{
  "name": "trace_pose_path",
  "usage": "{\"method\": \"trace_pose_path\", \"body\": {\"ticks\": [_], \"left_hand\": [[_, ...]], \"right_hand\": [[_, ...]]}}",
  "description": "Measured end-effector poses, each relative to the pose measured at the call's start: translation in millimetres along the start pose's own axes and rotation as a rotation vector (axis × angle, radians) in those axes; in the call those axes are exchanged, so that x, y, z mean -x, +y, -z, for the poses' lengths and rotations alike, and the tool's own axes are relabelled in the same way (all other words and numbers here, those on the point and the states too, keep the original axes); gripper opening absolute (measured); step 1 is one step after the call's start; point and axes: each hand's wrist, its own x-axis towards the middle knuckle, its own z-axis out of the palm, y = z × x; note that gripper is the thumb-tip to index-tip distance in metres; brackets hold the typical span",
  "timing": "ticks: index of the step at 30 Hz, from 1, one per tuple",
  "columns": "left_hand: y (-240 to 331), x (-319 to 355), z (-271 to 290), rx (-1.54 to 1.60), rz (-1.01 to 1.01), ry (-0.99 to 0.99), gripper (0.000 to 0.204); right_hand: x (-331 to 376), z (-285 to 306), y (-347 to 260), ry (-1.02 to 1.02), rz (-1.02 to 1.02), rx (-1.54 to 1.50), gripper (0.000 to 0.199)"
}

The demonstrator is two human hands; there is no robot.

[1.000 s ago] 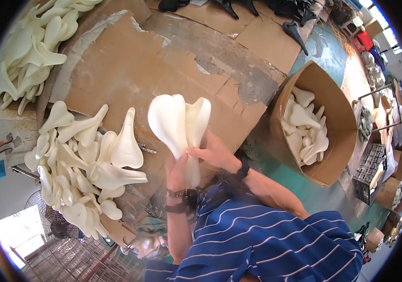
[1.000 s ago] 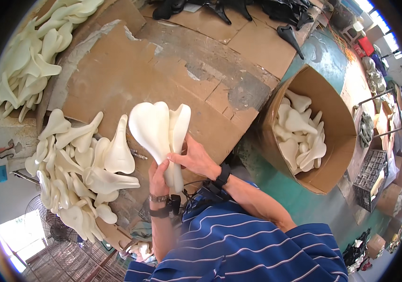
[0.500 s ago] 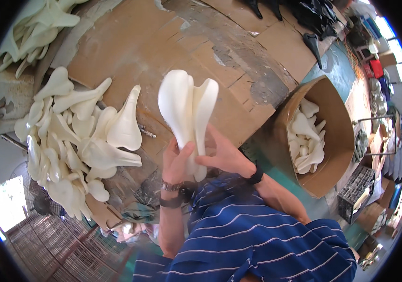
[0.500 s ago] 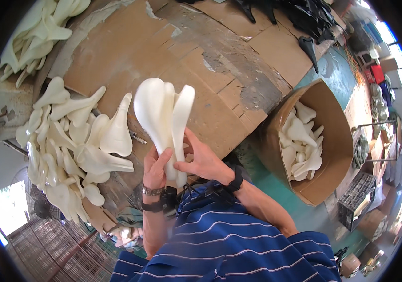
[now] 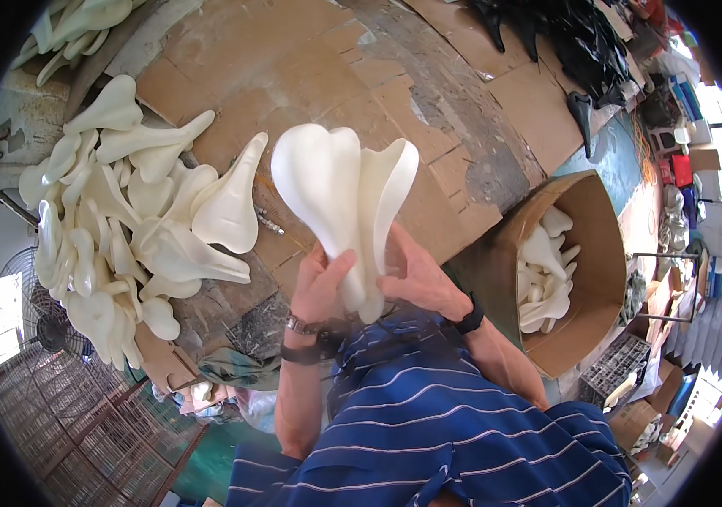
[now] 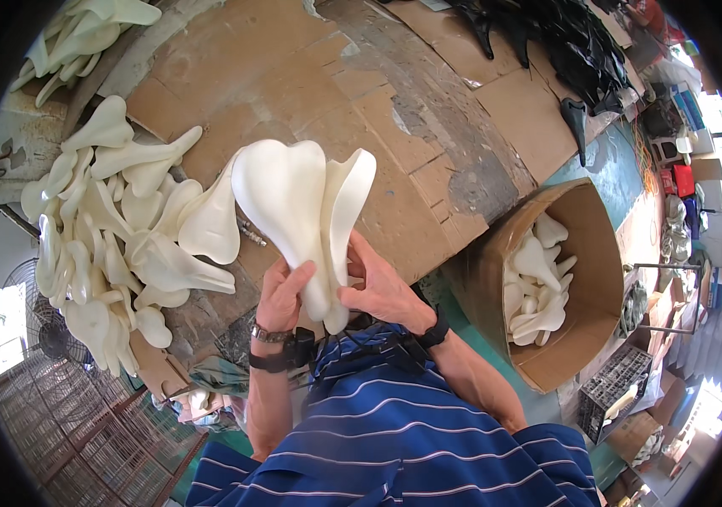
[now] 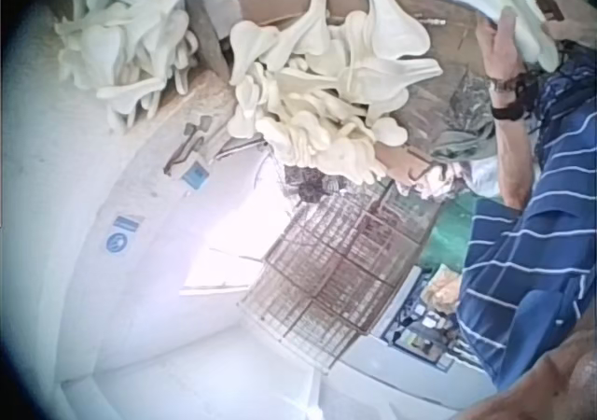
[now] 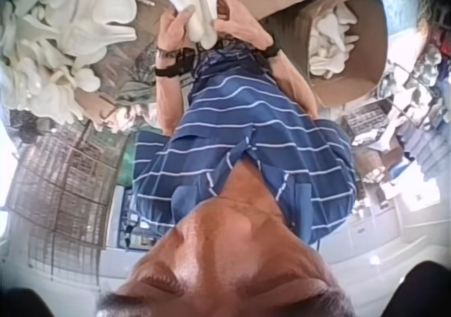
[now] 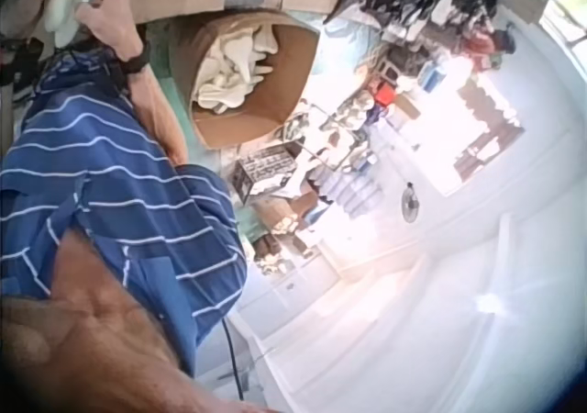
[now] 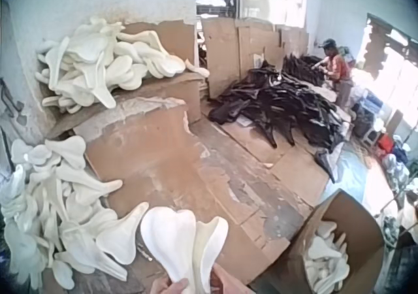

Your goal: The person picks up white bicycle seats from a pile on a table and places them into a cardboard box. The person handles the seats one by one, occasionally turning them over, and continues this process throughout the clip.

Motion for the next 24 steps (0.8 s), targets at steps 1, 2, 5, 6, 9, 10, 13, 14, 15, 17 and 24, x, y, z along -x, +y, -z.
{"method": "trace_pose_path", "body": {"ticks": [1, 2, 5, 6, 9, 10, 13, 14, 15, 17, 24], "left_hand": [[3, 0, 1, 0.05, 0.025, 0.01, 0.046], [7, 0, 2, 0.1, 0.049, 0.022, 0.047], [16, -4, 8, 0.125, 0.013, -0.033, 0.047], [18, -6, 9, 0.12, 0.007, -0.017, 0.045], [21, -13, 9, -0.075, 0.026, -0.007, 0.043], [24, -15, 12, -0.258, 0.055, -0.022, 0.044], [37, -24, -10, -0.777, 0.053, -0.041, 0.053], [35, -28, -23, -0.927, 0.021, -0.062, 0.056], [25, -32, -23, -1.065, -0.176, -0.059, 0.06], [7, -42, -46, -1.155, -0.418, -0.052, 0.064], [2, -44, -146, -0.936, -0.592, -0.684, 0.076]], "right_hand": [[-1, 0, 3, 0.005, 0.009, -0.067, 0.093], [-4, -1, 4, 0.006, 0.019, -0.133, 0.091], [-6, -2, -8, 0.031, -0.009, -0.14, 0.089], [-8, -1, -8, 0.032, 0.002, -0.143, 0.088], [-12, 3, -2, 0.068, 0.029, -0.149, 0.085], [-14, 4, 1, 0.097, 0.029, -0.151, 0.083], [-26, 13, 32, 0.143, 0.227, -0.3, 0.08], [-28, 10, 31, 0.185, 0.202, -0.287, 0.081], [-31, 12, 37, 0.253, 0.216, -0.176, 0.082], [-31, 15, 50, 0.285, 0.205, -0.331, 0.078], [68, 86, 76, 1.188, 0.314, -0.571, 0.037]]}}
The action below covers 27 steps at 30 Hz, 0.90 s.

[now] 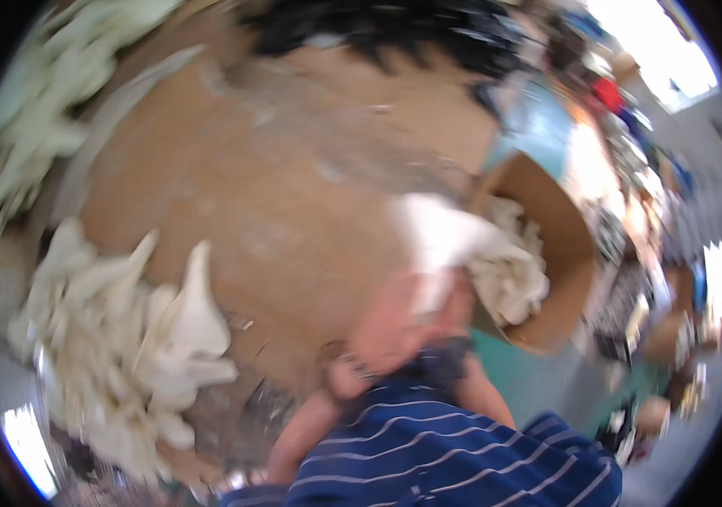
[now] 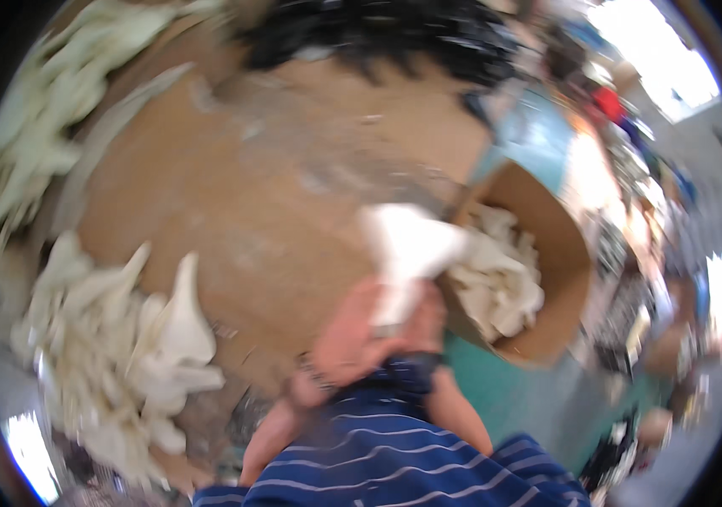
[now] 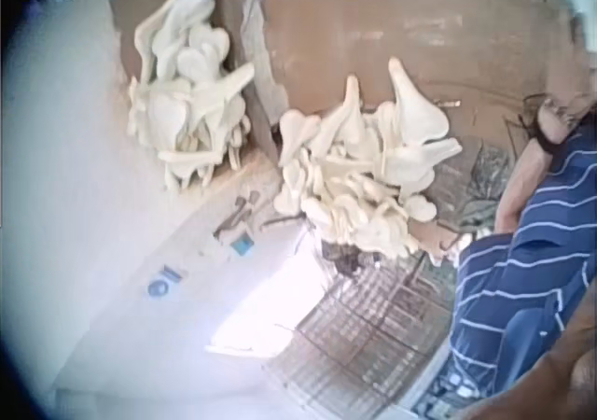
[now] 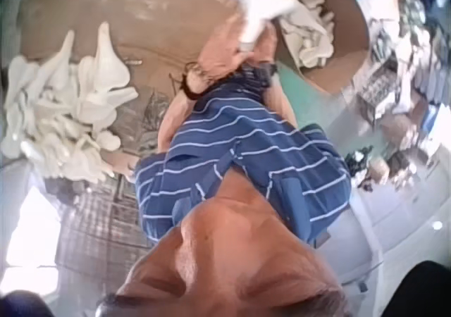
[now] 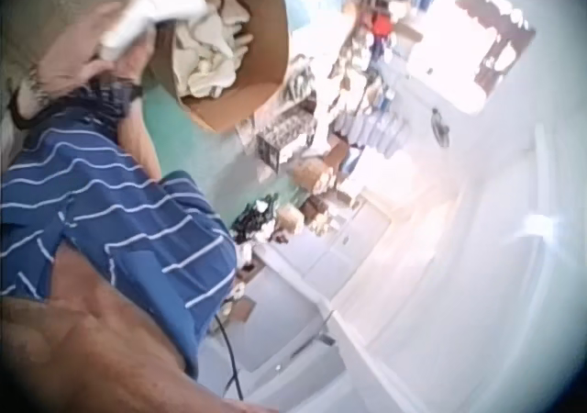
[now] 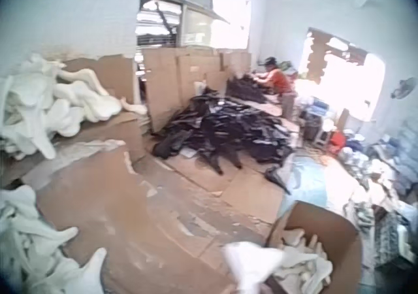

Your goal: The person picks up white bicycle seats from a pile on a table and places them into a cardboard box. The person handles the seats one by one, occasionally turning them over, and continues this process throughout the clip.

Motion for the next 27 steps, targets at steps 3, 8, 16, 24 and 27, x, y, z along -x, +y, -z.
{"method": "trace_pose_path", "body": {"ticks": [3, 8, 16, 24, 27], "left_hand": [[13, 0, -3, 0.032, -0.057, -0.016, 0.08], [-52, 56, 55, -0.145, 0.236, 0.372, 0.064], [-90, 218, 197, -0.761, 0.723, 1.484, 0.056], [-203, 374, 130, 0.052, 1.14, 2.044, 0.051], [-209, 359, 86, 0.159, 0.927, 2.149, 0.048]], "right_hand": [[-39, 75, -42, -0.09, 0.085, -0.56, 0.057], [-95, 88, -76, 0.309, 0.127, -0.369, 0.046], [-68, -154, 14, -0.585, -0.153, 0.55, 0.035], [16, -302, 257, -1.09, -0.665, 0.844, 0.031], [33, -330, 293, -1.058, -0.536, 1.023, 0.03]]}}
